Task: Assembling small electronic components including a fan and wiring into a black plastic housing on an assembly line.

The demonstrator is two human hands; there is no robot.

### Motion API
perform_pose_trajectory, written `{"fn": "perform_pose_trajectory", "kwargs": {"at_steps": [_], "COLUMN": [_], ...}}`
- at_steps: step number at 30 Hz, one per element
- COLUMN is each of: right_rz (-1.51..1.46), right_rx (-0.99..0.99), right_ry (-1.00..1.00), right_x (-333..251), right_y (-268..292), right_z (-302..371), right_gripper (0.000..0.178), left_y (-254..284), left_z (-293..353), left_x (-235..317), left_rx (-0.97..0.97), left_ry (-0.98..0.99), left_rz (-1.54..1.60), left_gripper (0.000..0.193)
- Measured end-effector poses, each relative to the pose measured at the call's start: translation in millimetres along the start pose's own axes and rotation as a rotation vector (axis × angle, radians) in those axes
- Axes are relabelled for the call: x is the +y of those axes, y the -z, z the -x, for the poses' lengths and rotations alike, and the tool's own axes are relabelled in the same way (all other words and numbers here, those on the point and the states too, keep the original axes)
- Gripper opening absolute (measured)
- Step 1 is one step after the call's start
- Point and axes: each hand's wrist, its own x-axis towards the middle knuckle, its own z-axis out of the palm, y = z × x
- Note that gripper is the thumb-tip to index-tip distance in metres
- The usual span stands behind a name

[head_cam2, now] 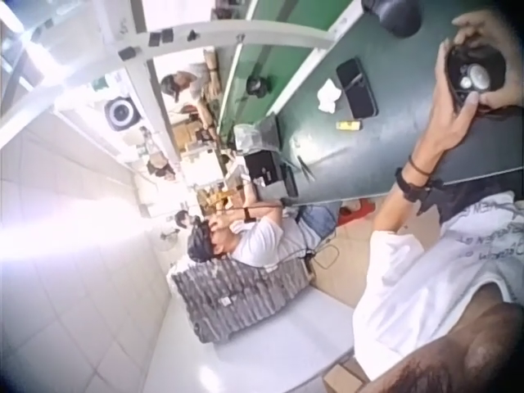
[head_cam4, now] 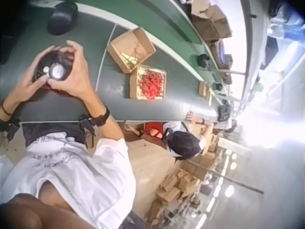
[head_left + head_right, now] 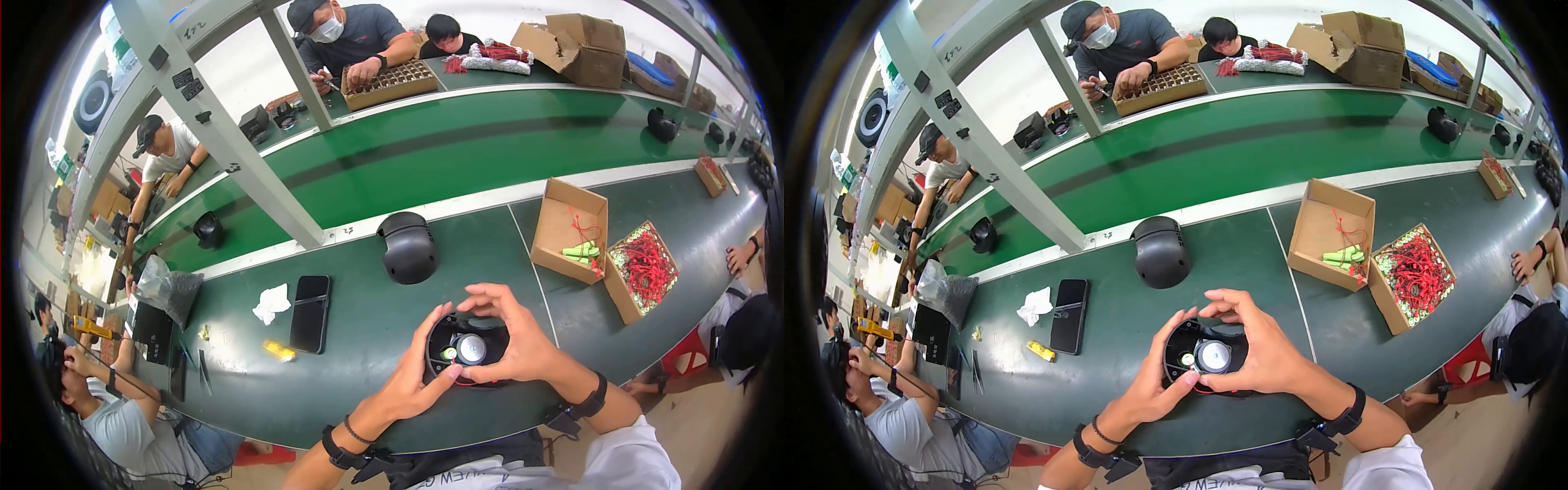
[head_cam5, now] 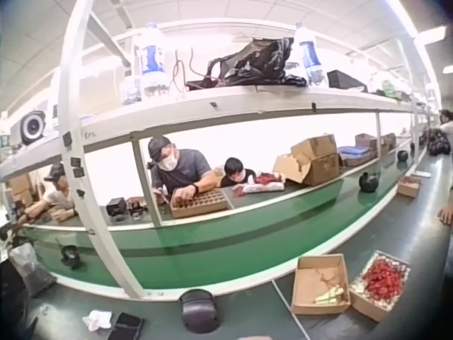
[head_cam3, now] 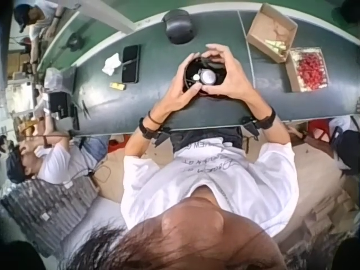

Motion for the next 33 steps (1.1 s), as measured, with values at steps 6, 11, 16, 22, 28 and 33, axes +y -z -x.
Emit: {"fn": "perform_pose_trajectory", "kwargs": {"at_steps": [6, 11, 16, 22, 28, 33], "right_rz": [0.013, 0.056, 0.235, 0.413, 0.426, 0.299], "right_rx": [0.031, 0.068, 0.131, 0.159, 0.188, 0.223], "right_ry": [0.041, 0.077, 0.199, 0.209, 0.192, 0.007], "right_x": [5, 5, -8, -12, -12, -26], "right_y": [0, -1, 2, -13, -10, -11], "right_z": [1, -3, -5, -1, 6, 5], "right_gripper": [0.105, 0.101, 0.076, 0.031, 0.026, 0.016], "left_y": [4, 6, 14, 25, 25, 20], "left_z": [-3, -3, -5, -5, -4, -4], "left_x": [3, 3, -1, -6, -4, 2], "left_rx": [-0.040, -0.031, 0.265, 0.420, 0.407, 0.458], "left_ry": [0.009, -0.005, -0.172, -0.350, -0.436, -0.499], "left_rz": [-0.041, -0.053, -0.190, -0.500, -0.726, -0.766], "left_gripper": [0.087, 0.086, 0.088, 0.091, 0.094, 0.090]}}
